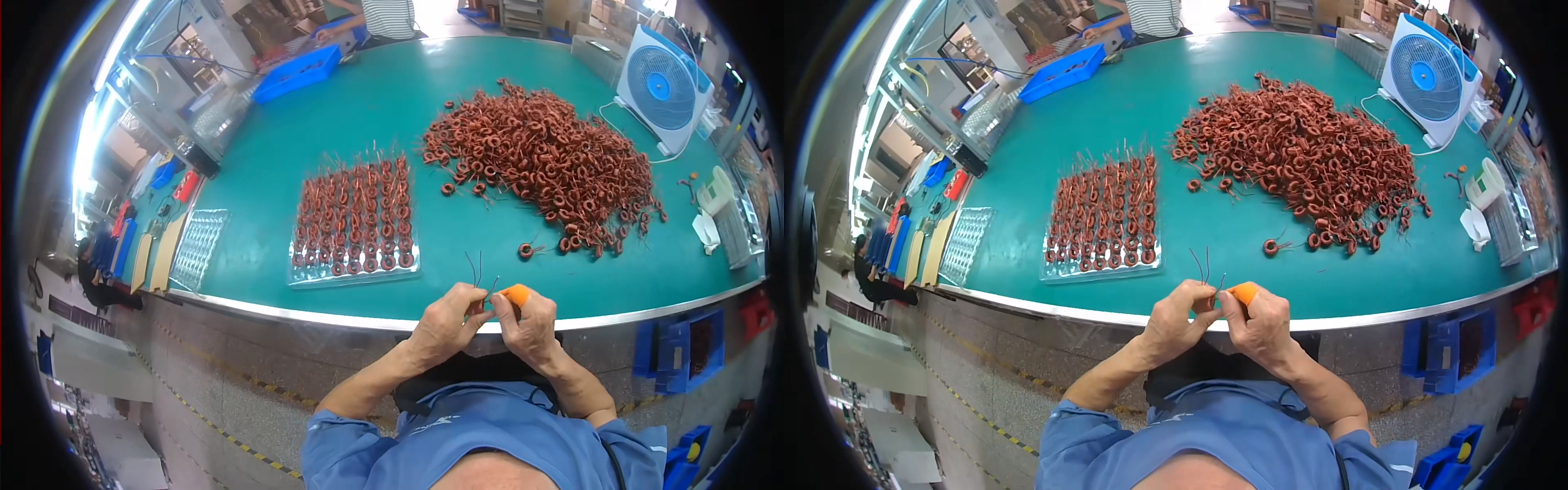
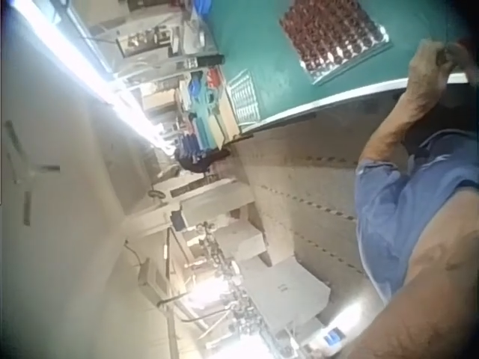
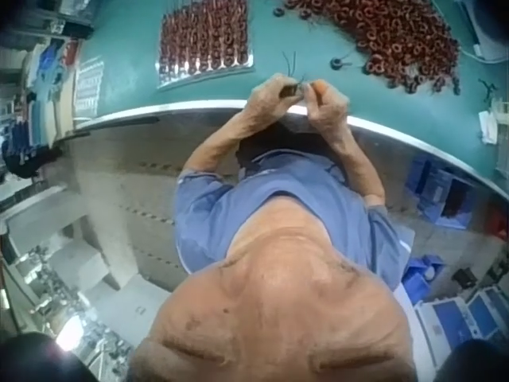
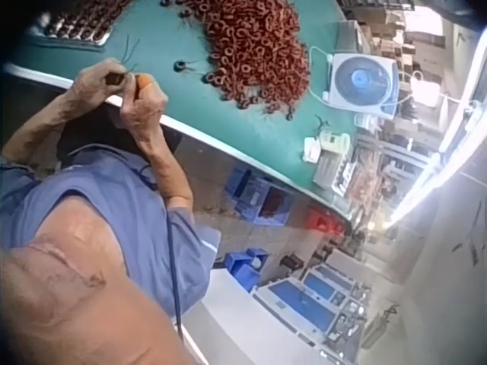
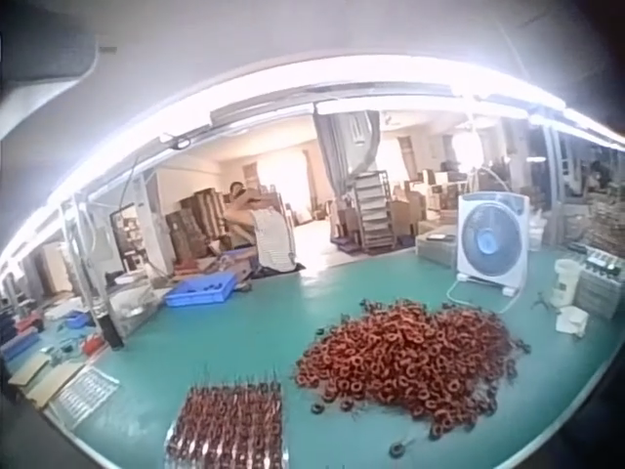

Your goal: Picking up copper coils, checking the wires, and placing them into a plastic sorting tray.

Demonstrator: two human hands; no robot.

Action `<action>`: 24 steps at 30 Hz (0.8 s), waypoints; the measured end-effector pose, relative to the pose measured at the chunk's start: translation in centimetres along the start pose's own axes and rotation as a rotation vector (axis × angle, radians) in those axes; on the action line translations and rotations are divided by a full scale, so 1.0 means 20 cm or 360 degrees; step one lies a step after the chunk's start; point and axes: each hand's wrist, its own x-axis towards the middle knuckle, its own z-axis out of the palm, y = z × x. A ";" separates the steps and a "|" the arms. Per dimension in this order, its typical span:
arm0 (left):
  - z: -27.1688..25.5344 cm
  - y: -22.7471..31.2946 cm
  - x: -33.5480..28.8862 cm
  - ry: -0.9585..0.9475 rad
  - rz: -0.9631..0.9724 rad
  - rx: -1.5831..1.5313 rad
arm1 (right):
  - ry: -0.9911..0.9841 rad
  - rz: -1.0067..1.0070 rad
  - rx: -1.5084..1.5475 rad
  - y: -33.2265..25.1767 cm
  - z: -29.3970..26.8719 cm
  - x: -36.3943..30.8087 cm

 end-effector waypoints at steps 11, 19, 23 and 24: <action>0.00 -0.03 -0.13 -0.0084 -0.0364 -0.1471 | -0.0341 0.0367 0.0574 0.04 -0.01 0.03; 0.03 0.00 -0.22 -0.0219 -0.0665 -0.1444 | -0.0784 0.0490 0.1396 0.13 -0.02 0.01; 0.03 0.05 -0.22 -0.0142 -0.0680 -0.1528 | -0.0827 0.0668 0.1552 0.10 -0.05 0.01; 0.04 0.05 -0.21 -0.0104 -0.0692 -0.1602 | -0.0817 0.0687 0.1558 0.10 -0.05 0.00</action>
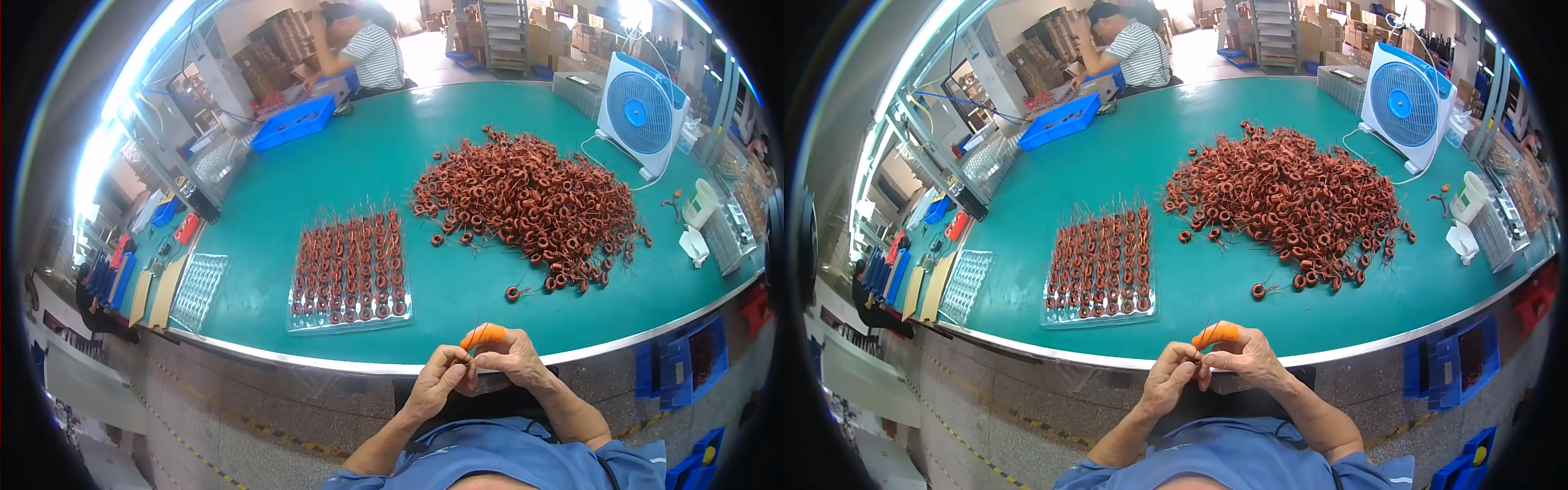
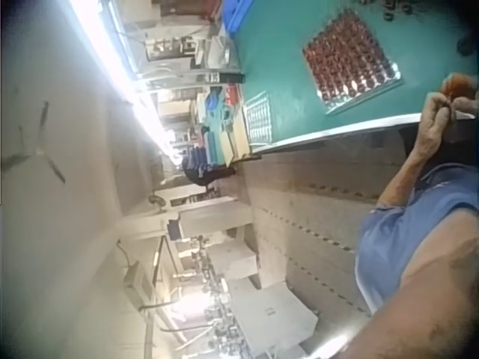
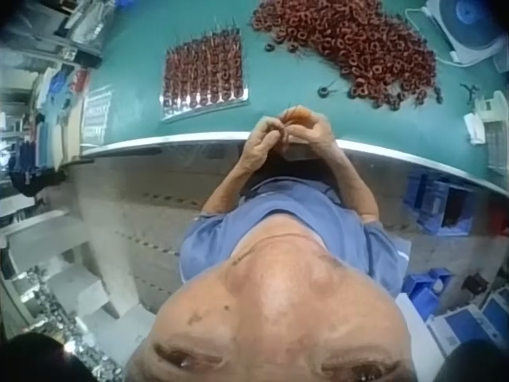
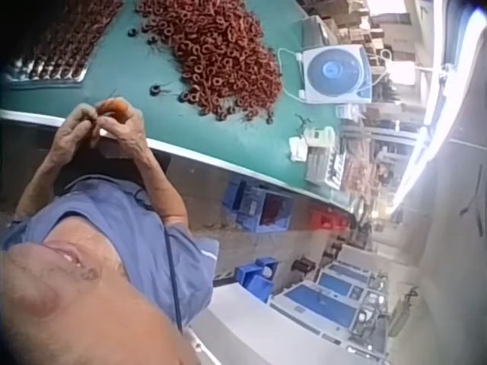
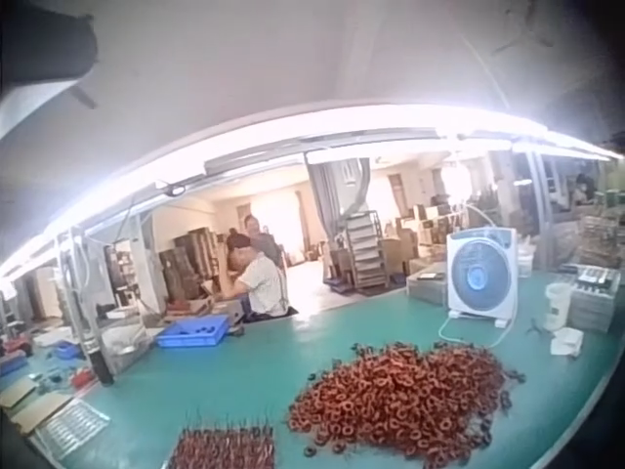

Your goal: Picking up copper coils, checking the wires, and placing them into a plastic sorting tray.

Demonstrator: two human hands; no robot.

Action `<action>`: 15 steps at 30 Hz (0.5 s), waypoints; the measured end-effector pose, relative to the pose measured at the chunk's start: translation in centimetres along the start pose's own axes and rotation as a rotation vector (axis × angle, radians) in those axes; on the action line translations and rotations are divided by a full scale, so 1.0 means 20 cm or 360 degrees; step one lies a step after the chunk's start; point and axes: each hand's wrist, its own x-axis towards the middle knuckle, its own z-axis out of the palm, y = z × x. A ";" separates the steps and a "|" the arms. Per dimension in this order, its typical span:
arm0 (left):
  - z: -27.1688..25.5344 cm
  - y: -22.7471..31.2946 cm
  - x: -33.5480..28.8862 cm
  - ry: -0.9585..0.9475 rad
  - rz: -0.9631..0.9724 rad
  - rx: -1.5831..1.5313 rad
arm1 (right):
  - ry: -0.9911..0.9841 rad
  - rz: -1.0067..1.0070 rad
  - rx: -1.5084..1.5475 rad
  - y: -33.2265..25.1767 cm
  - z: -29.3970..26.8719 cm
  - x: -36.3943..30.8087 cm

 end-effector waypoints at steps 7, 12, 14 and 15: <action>-0.02 -0.05 0.02 0.0025 -0.0116 0.0130 | 0.0206 -0.0105 -0.0207 0.08 -0.02 -0.01; -0.03 -0.08 0.00 0.0073 -0.0094 0.0229 | 0.0228 -0.0015 -0.0361 0.12 -0.03 0.00; -0.05 -0.08 -0.02 0.0138 -0.0077 0.0221 | 0.0204 0.0013 -0.0482 0.10 -0.04 0.01; -0.06 -0.07 -0.03 0.0176 -0.0058 0.0210 | 0.0254 -0.0136 -0.0881 0.06 -0.04 0.03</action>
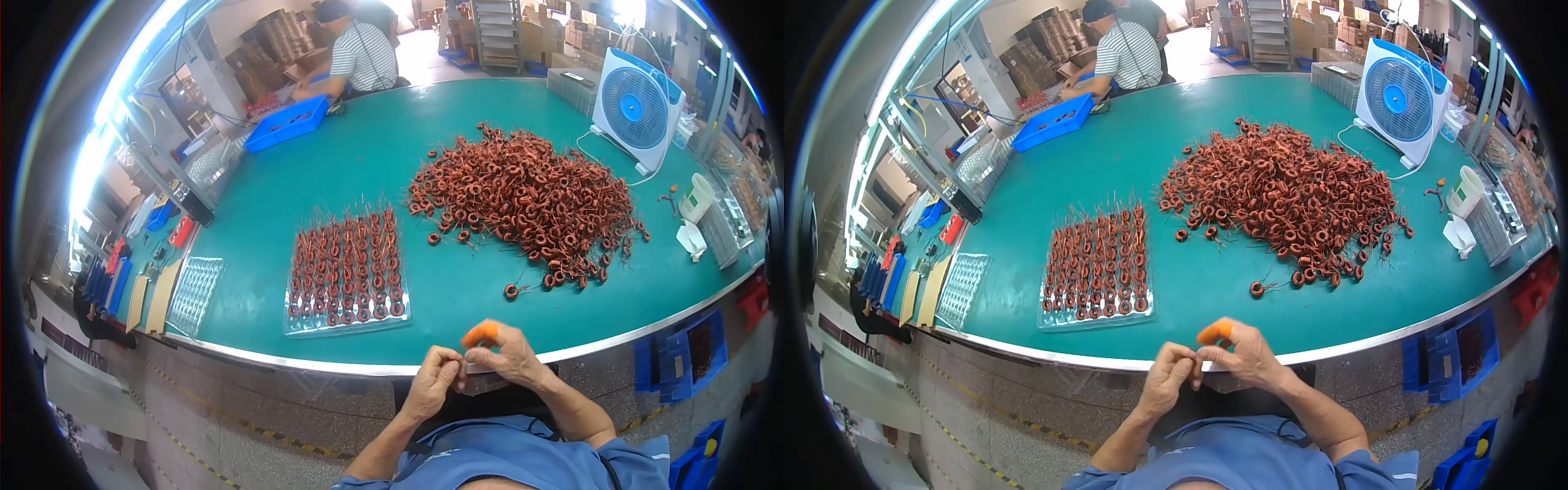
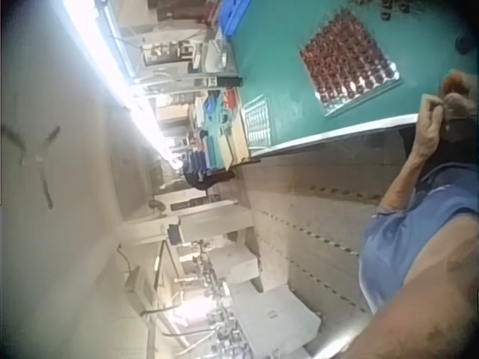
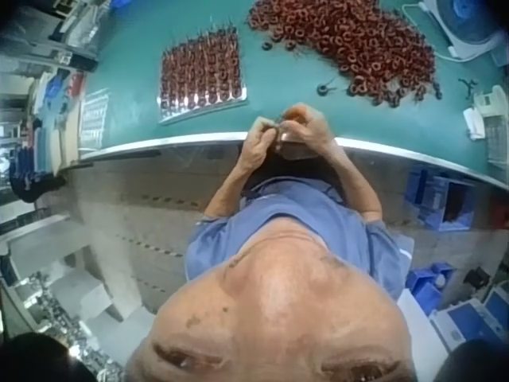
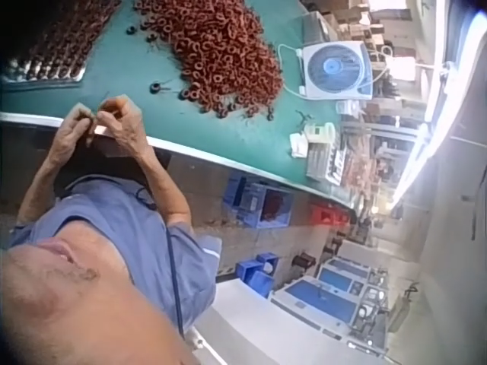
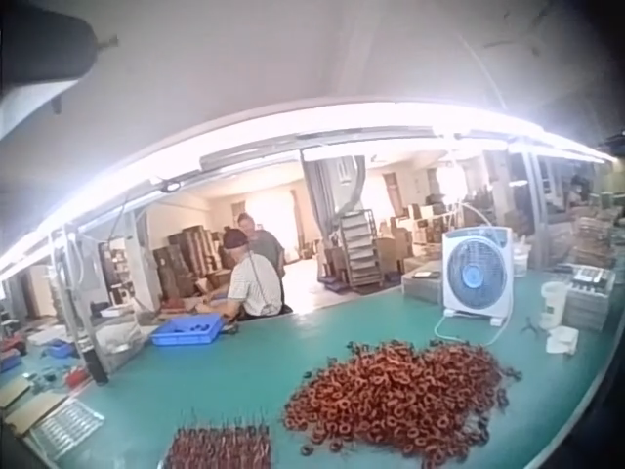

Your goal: Picking up copper coils, checking the wires, and placing them into a plastic sorting tray.

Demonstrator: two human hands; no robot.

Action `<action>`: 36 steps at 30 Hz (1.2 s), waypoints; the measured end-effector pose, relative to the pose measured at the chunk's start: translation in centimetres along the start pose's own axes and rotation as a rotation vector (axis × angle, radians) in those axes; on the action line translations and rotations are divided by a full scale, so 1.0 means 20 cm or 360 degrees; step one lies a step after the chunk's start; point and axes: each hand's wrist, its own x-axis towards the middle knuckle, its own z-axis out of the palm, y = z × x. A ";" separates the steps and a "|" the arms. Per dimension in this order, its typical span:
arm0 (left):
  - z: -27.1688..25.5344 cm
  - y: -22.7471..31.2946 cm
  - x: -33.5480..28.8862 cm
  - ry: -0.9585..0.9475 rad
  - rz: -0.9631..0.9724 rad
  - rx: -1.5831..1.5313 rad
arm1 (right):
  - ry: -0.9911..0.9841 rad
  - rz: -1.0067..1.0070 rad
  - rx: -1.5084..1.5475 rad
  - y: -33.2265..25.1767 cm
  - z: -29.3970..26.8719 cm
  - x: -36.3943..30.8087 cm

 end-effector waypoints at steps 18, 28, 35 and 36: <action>-0.54 0.18 -0.25 0.1218 0.0661 0.1051 | 0.0447 -0.0598 -0.1743 0.27 -0.36 0.17; -0.74 0.30 -0.11 0.1373 0.0784 0.1047 | 0.0538 -0.0613 -0.1916 0.27 -0.37 0.23; -0.87 0.30 -0.09 0.1460 0.0778 0.1630 | 0.0430 -0.0572 -0.1717 0.33 -0.31 0.20; -0.86 0.31 -0.07 0.1460 0.0803 0.1699 | 0.0421 -0.0558 -0.1710 0.32 -0.31 0.19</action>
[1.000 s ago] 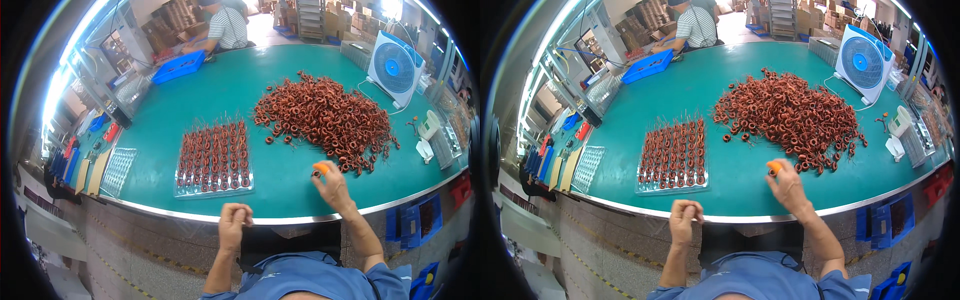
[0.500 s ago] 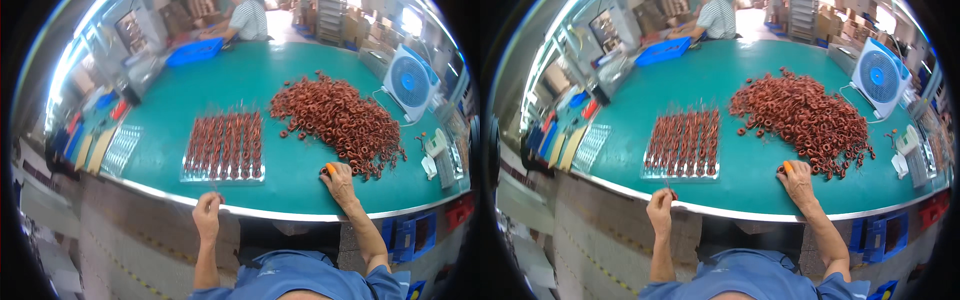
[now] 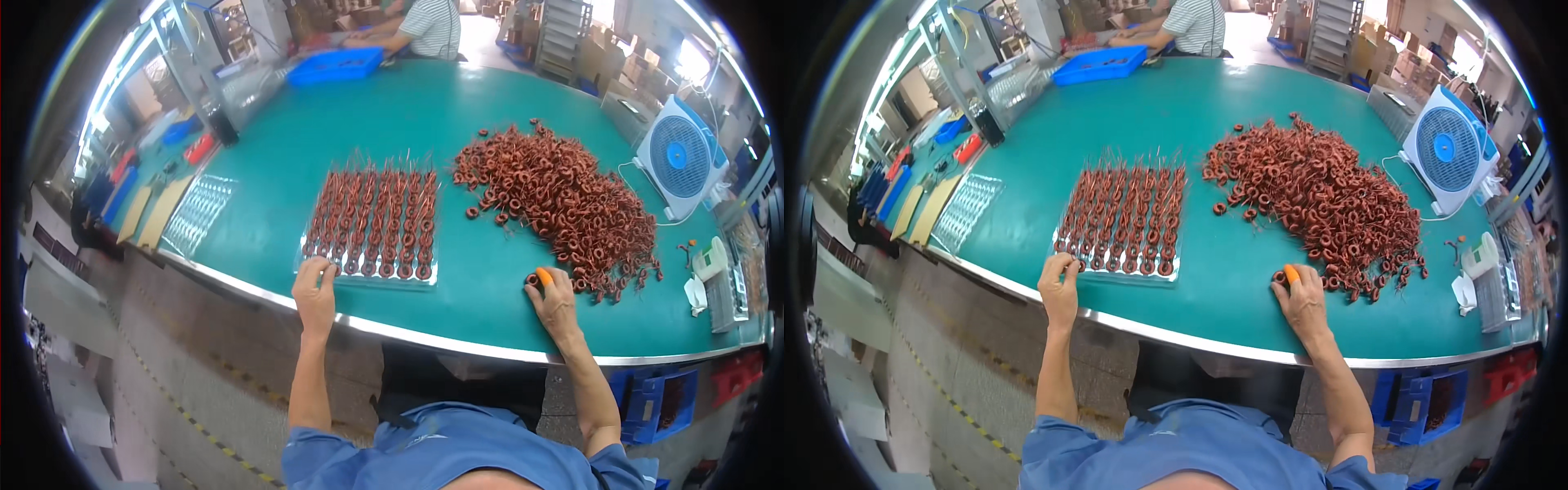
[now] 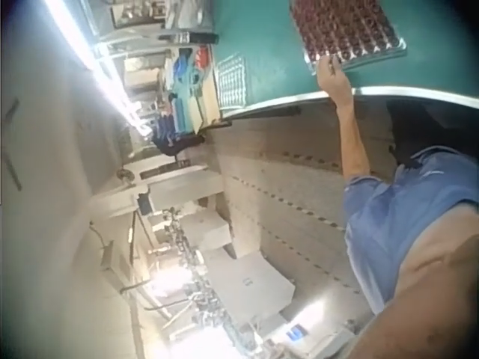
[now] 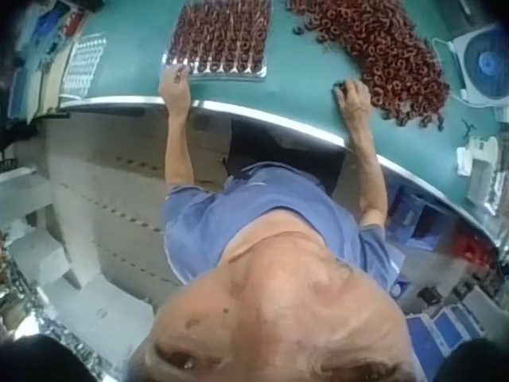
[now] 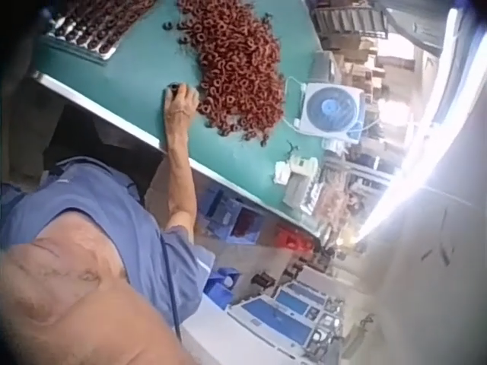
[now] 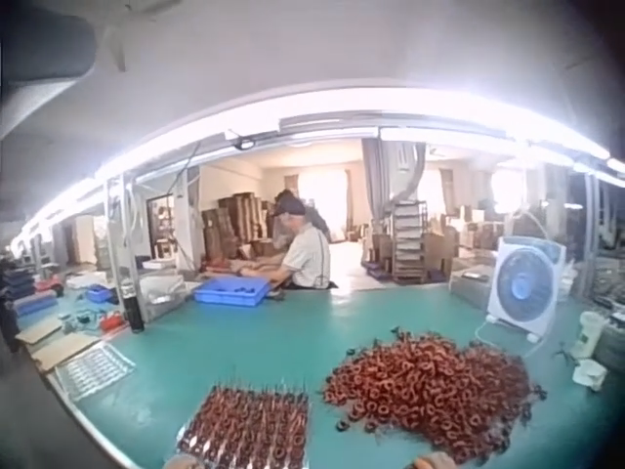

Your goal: Picking up copper coils, checking the wires, and placing them into a plastic sorting tray.

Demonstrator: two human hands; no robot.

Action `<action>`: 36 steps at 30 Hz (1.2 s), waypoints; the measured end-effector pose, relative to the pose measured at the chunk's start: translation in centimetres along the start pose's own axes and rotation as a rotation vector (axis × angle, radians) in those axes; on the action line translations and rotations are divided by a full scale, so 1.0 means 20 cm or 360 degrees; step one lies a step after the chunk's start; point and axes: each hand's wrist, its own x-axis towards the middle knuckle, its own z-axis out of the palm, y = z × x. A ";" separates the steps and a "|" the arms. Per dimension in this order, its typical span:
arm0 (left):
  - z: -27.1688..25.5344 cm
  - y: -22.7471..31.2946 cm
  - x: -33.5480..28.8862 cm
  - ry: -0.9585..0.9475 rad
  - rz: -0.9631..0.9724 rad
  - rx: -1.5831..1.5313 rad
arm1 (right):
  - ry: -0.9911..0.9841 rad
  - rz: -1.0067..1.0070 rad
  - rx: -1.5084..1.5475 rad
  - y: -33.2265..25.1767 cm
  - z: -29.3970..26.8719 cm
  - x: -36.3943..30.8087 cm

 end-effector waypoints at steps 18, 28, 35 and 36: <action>0.03 -0.23 0.03 0.0064 -0.0349 -0.0182 | 0.0000 0.0024 -0.0010 0.01 0.02 0.04; -0.01 -0.22 0.11 0.0103 -0.0228 0.0047 | -0.0010 0.0026 0.0051 -0.01 -0.02 0.05; 0.08 -0.18 0.09 -0.0142 0.0069 0.0265 | -0.0002 0.0051 -0.0025 0.00 -0.04 0.00; 0.09 -0.17 0.10 -0.0144 0.0087 0.0264 | 0.0015 0.0059 -0.0024 0.00 -0.05 0.00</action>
